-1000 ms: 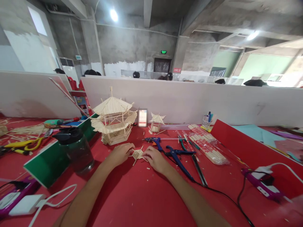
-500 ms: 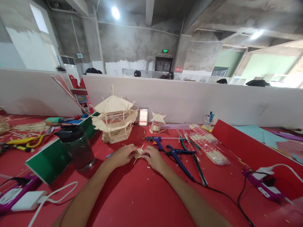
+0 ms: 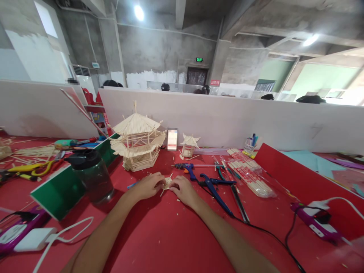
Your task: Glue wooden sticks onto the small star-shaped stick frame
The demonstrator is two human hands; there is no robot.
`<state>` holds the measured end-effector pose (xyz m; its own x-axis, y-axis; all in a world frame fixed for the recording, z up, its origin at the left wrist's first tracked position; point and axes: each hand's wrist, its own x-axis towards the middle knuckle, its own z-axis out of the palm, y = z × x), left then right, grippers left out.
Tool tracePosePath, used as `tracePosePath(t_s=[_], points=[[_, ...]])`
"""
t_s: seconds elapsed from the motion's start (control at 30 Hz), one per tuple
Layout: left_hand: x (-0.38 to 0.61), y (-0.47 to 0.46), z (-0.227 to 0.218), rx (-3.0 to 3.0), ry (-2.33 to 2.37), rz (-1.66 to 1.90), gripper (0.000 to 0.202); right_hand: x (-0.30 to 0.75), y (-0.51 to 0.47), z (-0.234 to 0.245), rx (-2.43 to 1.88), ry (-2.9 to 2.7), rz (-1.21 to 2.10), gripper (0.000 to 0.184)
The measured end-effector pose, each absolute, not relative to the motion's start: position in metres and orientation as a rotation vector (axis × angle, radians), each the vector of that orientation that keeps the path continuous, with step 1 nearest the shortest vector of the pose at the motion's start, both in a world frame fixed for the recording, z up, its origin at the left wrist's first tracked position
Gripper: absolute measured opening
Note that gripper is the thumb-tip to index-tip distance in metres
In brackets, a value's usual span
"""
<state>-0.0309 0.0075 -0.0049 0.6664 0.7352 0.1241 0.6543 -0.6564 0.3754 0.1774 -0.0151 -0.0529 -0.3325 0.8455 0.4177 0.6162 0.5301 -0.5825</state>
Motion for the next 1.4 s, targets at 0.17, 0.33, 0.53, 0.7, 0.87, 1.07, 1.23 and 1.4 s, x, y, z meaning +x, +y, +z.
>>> tracePosePath(t_s=[0.17,0.33,0.53,0.7,0.87,1.07,1.23,1.4], points=[[-0.025,0.001,0.001,2.559,1.180,0.362,0.011,0.177,-0.015,-0.053,-1.189,-2.045,0.423,0.010],[-0.021,-0.001,0.000,2.577,1.248,0.365,0.008,0.180,-0.016,-0.046,-1.194,-2.046,0.464,0.013],[-0.020,0.000,-0.001,2.570,1.271,0.356,0.009,0.190,-0.020,-0.037,-1.201,-2.032,0.550,0.018],[-0.020,0.001,-0.005,2.578,1.294,0.369,0.009,0.191,-0.019,-0.039,-1.222,-1.999,0.595,0.016],[-0.022,0.002,-0.006,2.563,1.255,0.403,0.009,0.189,-0.018,-0.040,-1.220,-1.976,0.599,0.015],[-0.028,0.008,-0.003,2.510,1.260,0.517,0.011,0.190,-0.018,-0.041,-1.211,-1.977,0.610,0.015],[-0.028,0.010,-0.006,2.522,1.272,0.481,0.012,0.189,-0.018,-0.041,-1.212,-1.983,0.611,0.015],[-0.021,0.005,-0.009,2.550,1.263,0.501,0.019,0.188,-0.019,-0.038,-1.230,-1.973,0.610,0.015]])
